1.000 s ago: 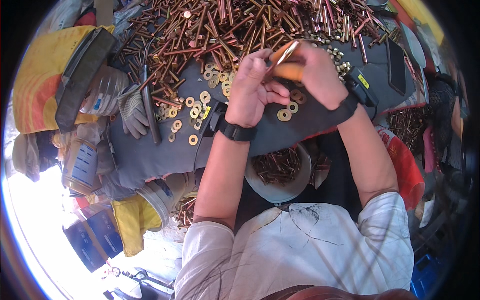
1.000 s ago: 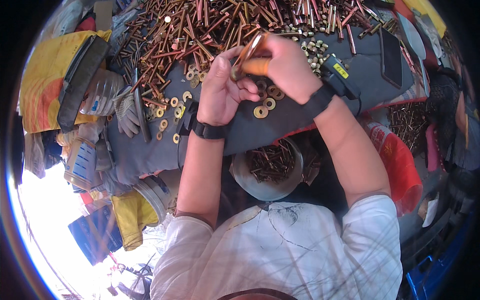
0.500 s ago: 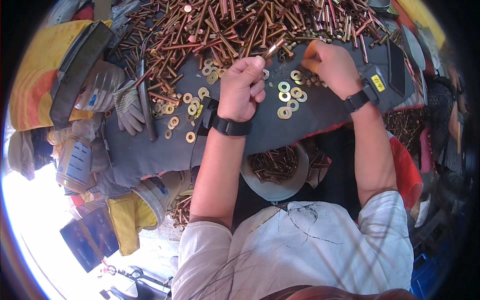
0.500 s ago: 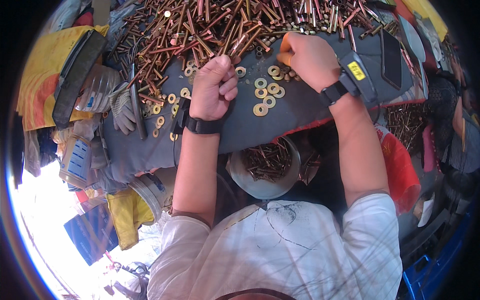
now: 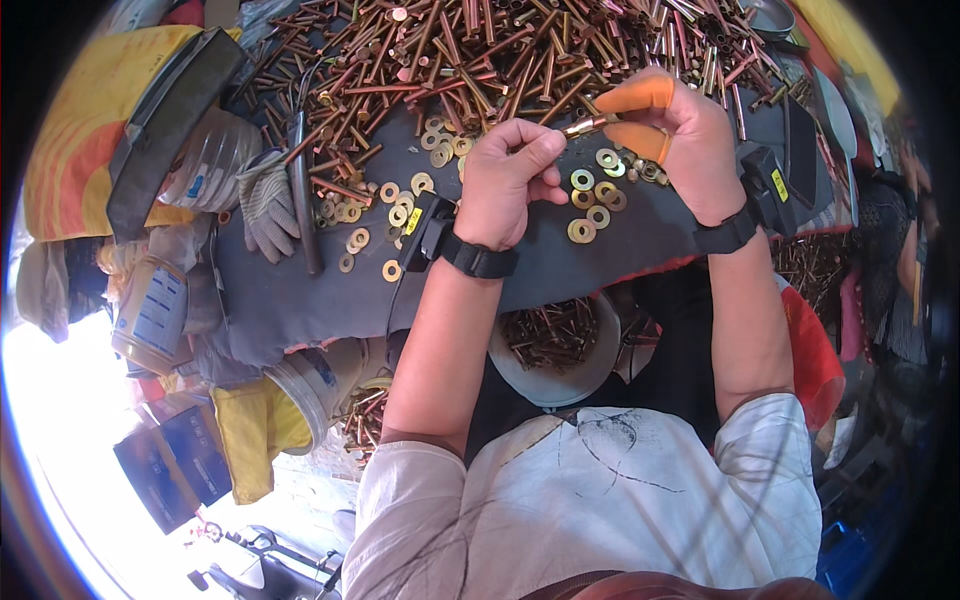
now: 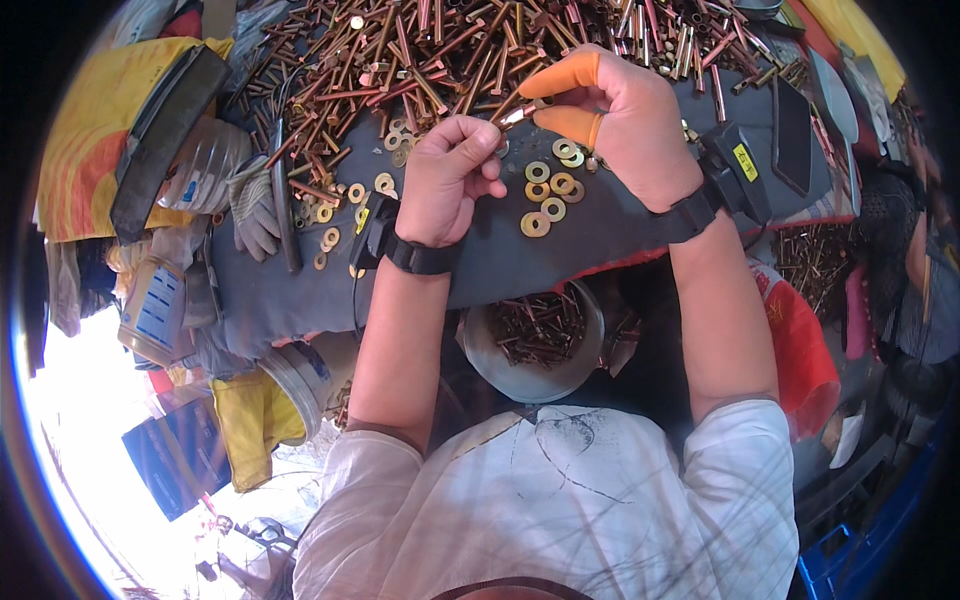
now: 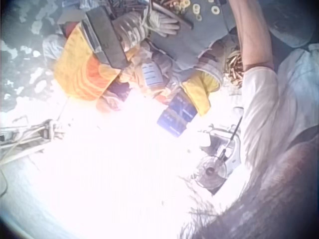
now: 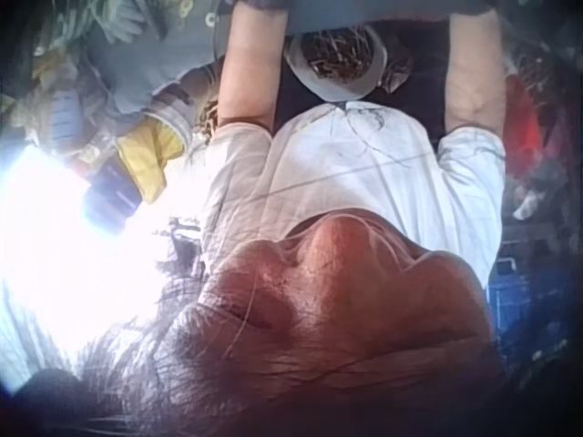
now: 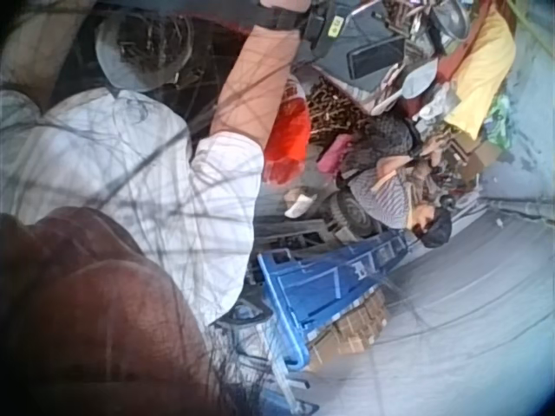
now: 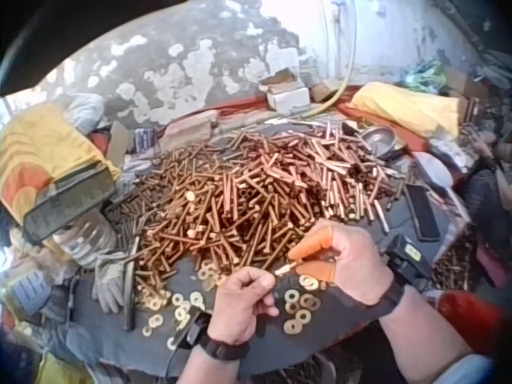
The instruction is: Manually thread washers and nuts onto metal rods as part of a fabrication assembly process.
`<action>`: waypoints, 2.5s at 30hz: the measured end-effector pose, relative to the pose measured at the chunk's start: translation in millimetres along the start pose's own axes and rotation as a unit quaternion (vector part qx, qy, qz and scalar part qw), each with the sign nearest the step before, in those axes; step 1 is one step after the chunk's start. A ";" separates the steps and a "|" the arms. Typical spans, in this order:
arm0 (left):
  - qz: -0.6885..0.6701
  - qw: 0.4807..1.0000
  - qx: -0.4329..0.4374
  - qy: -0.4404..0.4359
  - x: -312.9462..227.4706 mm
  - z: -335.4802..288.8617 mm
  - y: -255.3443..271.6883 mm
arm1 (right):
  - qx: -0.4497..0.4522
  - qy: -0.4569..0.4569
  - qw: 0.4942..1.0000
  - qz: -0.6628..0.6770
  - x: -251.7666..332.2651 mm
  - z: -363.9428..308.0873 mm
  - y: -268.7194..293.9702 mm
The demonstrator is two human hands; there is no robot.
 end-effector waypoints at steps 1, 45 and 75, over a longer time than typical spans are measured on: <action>0.004 1.000 -0.004 -0.003 -0.7 -0.4 0.7 | -0.010 -0.027 0.999 -0.018 -4.6 -1.1 1.7; 0.003 1.000 -0.009 -0.010 -13.0 -17.6 13.8 | 0.029 -0.062 0.996 -0.049 -8.0 5.7 -18.4; -0.145 0.982 0.099 -0.064 -31.5 -39.7 17.7 | 0.000 -0.107 0.926 0.362 4.3 1.7 -67.9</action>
Point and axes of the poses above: each hand's wrist, its own z-axis towards the middle knuckle, its own y-axis out of the back of the hand, x = y × z, the point moved 10 cm from there along z, towards the middle knuckle, and after that the axes turned 7 degrees about y, right-handed, at the moved point
